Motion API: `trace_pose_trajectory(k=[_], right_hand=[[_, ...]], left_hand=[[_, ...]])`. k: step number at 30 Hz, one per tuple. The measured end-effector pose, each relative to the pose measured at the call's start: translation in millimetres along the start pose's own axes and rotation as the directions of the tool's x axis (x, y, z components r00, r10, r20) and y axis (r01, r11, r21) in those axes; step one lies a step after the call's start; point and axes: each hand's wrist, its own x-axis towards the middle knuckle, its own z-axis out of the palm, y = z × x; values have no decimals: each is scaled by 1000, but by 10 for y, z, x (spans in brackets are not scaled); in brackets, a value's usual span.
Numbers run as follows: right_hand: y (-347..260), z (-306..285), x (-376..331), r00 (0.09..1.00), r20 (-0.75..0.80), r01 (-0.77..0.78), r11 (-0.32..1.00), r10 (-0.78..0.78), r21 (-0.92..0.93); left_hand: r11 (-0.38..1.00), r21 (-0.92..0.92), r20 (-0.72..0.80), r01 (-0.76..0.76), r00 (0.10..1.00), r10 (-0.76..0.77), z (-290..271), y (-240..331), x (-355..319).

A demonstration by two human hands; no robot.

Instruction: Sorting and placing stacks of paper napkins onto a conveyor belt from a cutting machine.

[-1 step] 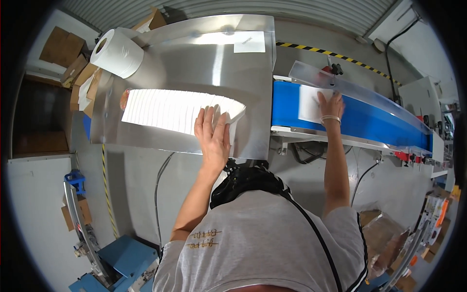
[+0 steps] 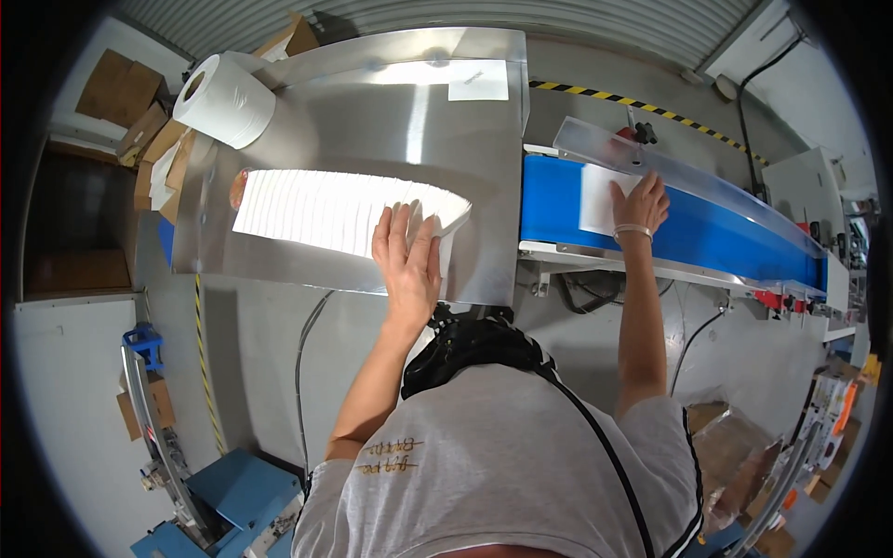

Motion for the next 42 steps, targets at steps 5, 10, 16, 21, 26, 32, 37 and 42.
trace_pose_trajectory(k=[5, 10, 16, 21, 26, 32, 37, 42], right_hand=[[-651, -565, -174, 622, 317, 9, 411, -716, 912], [-1233, -367, -487, 460, -2, 222, 113, -888, 968], [-562, -23, -182, 654, 734, -498, 626, -183, 600], [37, 32, -61, 978, 189, -85, 996, 83, 1], [-663, -540, -216, 653, 260, 132, 445, -711, 886], [-1298, -204, -556, 552, -68, 237, 78, -831, 968], [-761, -122, -306, 711, 609, -521, 317, -351, 792], [136, 499, 10, 955, 285, -180, 930, 86, 322]], left_hand=[[999, -28, 73, -35, 997, 37, -36, 7, 9], [998, -39, 144, -40, 989, 45, -147, 60, 65], [998, -12, 51, 60, 997, -59, -97, -131, -16], [1000, -25, -4, 2, 1000, -2, -62, -136, -26], [997, -80, 36, 23, 999, -21, -68, -106, -13], [998, -39, 100, -54, 993, 57, -193, -144, 58], [996, 31, 108, 87, 990, -90, -253, -238, 34], [1000, 3, 16, 3, 1000, -3, -188, -244, 28]])
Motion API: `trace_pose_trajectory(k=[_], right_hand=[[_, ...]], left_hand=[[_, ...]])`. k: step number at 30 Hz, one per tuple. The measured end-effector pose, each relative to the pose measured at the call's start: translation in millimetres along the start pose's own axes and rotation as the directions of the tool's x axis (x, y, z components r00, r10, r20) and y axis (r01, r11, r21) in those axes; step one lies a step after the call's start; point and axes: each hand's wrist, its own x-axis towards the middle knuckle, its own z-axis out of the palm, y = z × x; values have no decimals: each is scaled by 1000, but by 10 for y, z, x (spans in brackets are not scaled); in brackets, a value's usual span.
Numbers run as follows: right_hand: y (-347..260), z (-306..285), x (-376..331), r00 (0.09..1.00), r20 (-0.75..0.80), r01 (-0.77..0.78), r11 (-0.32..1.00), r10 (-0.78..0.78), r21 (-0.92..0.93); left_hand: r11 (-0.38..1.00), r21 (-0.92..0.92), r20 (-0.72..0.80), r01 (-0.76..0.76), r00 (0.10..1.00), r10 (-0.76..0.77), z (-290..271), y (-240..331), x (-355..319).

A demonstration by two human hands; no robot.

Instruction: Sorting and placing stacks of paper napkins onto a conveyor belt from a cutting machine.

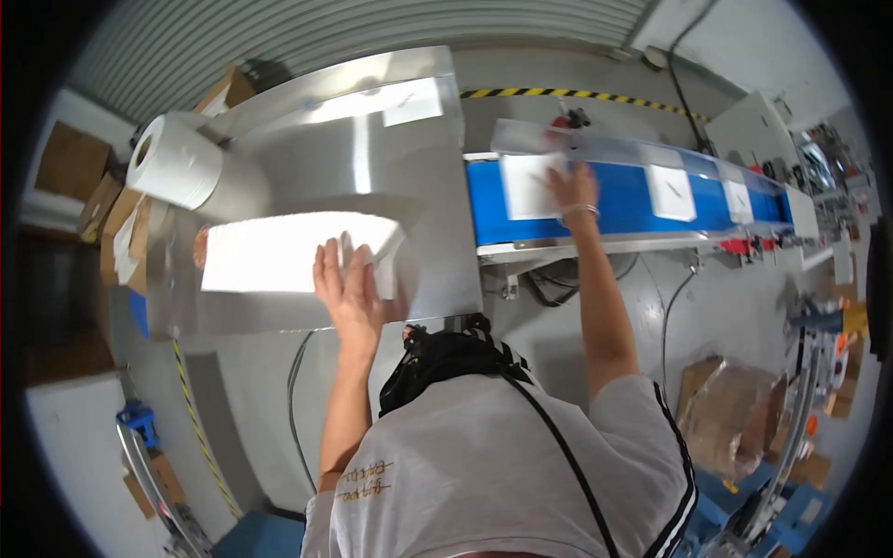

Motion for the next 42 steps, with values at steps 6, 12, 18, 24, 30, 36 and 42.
trace_pose_trajectory(k=[6, 12, 18, 24, 30, 36, 42], right_hand=[[-1140, -448, -620, 638, 391, 227, 648, -663, 727], [-1574, 252, -940, 413, 110, 596, 360, -904, 718], [-896, -174, -432, 856, 517, -222, 896, -9, 384], [-669, -416, -337, 979, -99, 159, 972, -178, -172], [-1811, -205, -993, 471, 400, 333, 578, -786, 745], [-1363, 194, -888, 699, 554, -151, 663, -452, 733], [-176, 72, -191, 986, 134, -110, 993, 102, 52]], left_hand=[[999, -18, 40, -31, 999, 32, 37, -48, 15], [994, -110, 54, 23, 998, -17, -84, 39, 125], [999, -20, 22, 39, 999, -39, -61, -246, 21], [998, -47, -4, 38, 999, -38, 6, -248, 54], [994, -39, 80, -106, 991, 108, -48, -211, 118], [997, -3, 67, 80, 995, -79, -83, -347, 112], [999, -35, -27, 6, 1000, -7, -31, -367, 104]])
